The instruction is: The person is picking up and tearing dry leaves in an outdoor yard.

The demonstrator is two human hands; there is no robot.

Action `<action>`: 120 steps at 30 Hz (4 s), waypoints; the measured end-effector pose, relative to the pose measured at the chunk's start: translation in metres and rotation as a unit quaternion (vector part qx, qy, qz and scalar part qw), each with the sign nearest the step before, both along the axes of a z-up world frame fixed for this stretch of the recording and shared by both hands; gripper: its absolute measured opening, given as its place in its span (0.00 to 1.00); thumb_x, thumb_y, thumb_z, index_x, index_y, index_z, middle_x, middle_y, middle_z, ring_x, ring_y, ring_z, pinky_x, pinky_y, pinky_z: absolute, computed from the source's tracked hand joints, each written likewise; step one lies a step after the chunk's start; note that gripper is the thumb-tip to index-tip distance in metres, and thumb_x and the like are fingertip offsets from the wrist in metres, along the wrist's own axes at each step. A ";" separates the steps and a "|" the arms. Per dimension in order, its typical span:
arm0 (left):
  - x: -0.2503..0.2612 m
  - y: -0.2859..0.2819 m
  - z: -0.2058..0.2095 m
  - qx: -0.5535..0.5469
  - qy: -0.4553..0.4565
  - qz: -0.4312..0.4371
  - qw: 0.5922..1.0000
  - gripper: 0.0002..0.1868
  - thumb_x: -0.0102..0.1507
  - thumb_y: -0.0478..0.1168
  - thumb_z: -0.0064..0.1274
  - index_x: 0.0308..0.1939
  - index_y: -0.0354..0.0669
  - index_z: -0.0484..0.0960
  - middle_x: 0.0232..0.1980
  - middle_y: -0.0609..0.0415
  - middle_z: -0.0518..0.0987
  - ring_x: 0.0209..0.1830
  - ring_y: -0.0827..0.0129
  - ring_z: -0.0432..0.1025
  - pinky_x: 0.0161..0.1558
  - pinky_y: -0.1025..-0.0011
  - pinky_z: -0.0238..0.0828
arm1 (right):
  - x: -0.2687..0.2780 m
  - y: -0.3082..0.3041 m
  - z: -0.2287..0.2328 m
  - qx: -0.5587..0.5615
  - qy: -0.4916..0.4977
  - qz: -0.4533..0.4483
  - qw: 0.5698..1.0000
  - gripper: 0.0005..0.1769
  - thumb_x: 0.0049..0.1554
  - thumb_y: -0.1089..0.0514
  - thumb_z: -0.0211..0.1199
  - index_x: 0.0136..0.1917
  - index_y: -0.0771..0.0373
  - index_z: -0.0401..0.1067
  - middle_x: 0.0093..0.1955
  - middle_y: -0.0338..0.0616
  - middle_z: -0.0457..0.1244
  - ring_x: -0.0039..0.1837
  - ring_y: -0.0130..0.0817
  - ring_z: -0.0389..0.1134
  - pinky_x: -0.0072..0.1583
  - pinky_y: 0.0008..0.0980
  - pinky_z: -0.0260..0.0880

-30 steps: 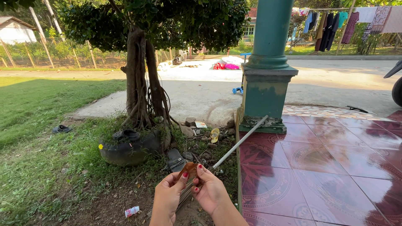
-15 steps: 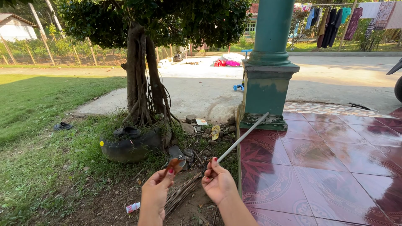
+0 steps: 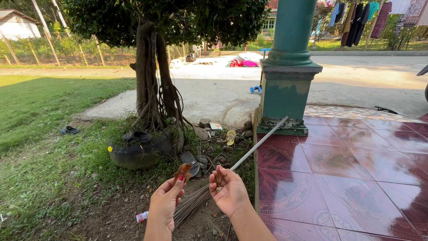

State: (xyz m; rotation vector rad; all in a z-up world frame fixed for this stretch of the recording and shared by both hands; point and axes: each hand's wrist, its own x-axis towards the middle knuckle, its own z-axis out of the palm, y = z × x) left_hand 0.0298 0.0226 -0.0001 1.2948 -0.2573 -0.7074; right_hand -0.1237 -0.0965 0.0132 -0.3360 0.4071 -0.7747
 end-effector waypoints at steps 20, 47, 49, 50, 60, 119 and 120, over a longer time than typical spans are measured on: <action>-0.023 -0.018 -0.011 0.004 -0.114 -0.084 0.990 0.15 0.61 0.44 0.64 0.45 0.37 0.90 0.33 0.60 0.81 0.32 0.78 0.66 0.39 0.76 0.63 | -0.001 0.019 0.007 -0.119 0.124 0.042 0.984 0.16 0.59 0.46 0.63 0.50 0.60 0.77 0.37 0.32 0.60 0.36 0.22 0.56 0.36 0.25 0.56; -0.015 -0.101 -0.077 -0.024 -0.156 -0.079 0.984 0.17 0.62 0.35 0.61 0.54 0.30 0.83 0.44 0.46 0.86 0.45 0.69 0.81 0.49 0.70 0.78 | -0.013 -0.012 -0.025 -0.168 0.274 -0.013 0.947 0.14 0.56 0.47 0.74 0.49 0.58 0.79 0.37 0.29 0.66 0.36 0.19 0.60 0.35 0.20 0.59; -0.010 -0.099 -0.078 -0.025 -0.167 -0.091 0.981 0.17 0.62 0.35 0.60 0.54 0.33 0.82 0.44 0.47 0.86 0.43 0.69 0.80 0.47 0.69 0.78 | -0.009 -0.023 -0.039 -0.182 0.246 -0.018 0.952 0.13 0.56 0.49 0.74 0.48 0.58 0.79 0.36 0.30 0.65 0.36 0.19 0.59 0.35 0.20 0.58; -0.006 -0.094 -0.080 -0.025 -0.178 -0.107 0.978 0.18 0.62 0.35 0.60 0.55 0.35 0.82 0.44 0.48 0.85 0.41 0.69 0.79 0.44 0.68 0.77 | -0.004 -0.025 -0.046 -0.193 0.218 -0.026 0.956 0.11 0.56 0.51 0.74 0.47 0.59 0.79 0.35 0.31 0.64 0.35 0.20 0.58 0.34 0.21 0.57; -0.028 0.008 0.010 -0.024 -0.195 0.043 0.980 0.12 0.64 0.41 0.60 0.45 0.35 0.86 0.35 0.59 0.80 0.33 0.79 0.69 0.37 0.78 0.66 | 0.015 0.034 0.008 -0.159 0.192 0.047 0.967 0.13 0.58 0.52 0.69 0.53 0.59 0.75 0.40 0.34 0.68 0.34 0.19 0.57 0.33 0.19 0.56; 0.070 0.234 0.005 0.007 -0.116 0.205 0.972 0.09 0.64 0.41 0.59 0.42 0.39 0.85 0.33 0.63 0.78 0.32 0.79 0.69 0.38 0.79 0.67 | 0.198 0.182 -0.033 -0.315 0.092 0.299 0.896 0.07 0.61 0.59 0.63 0.51 0.62 0.76 0.38 0.32 0.64 0.36 0.21 0.58 0.37 0.22 0.59; 0.069 0.232 0.006 0.006 -0.116 0.205 0.972 0.09 0.64 0.41 0.59 0.42 0.39 0.85 0.33 0.63 0.78 0.32 0.79 0.69 0.38 0.79 0.67 | 0.199 0.183 -0.034 -0.316 0.092 0.298 0.896 0.07 0.61 0.59 0.63 0.51 0.62 0.76 0.38 0.32 0.64 0.36 0.21 0.58 0.37 0.22 0.59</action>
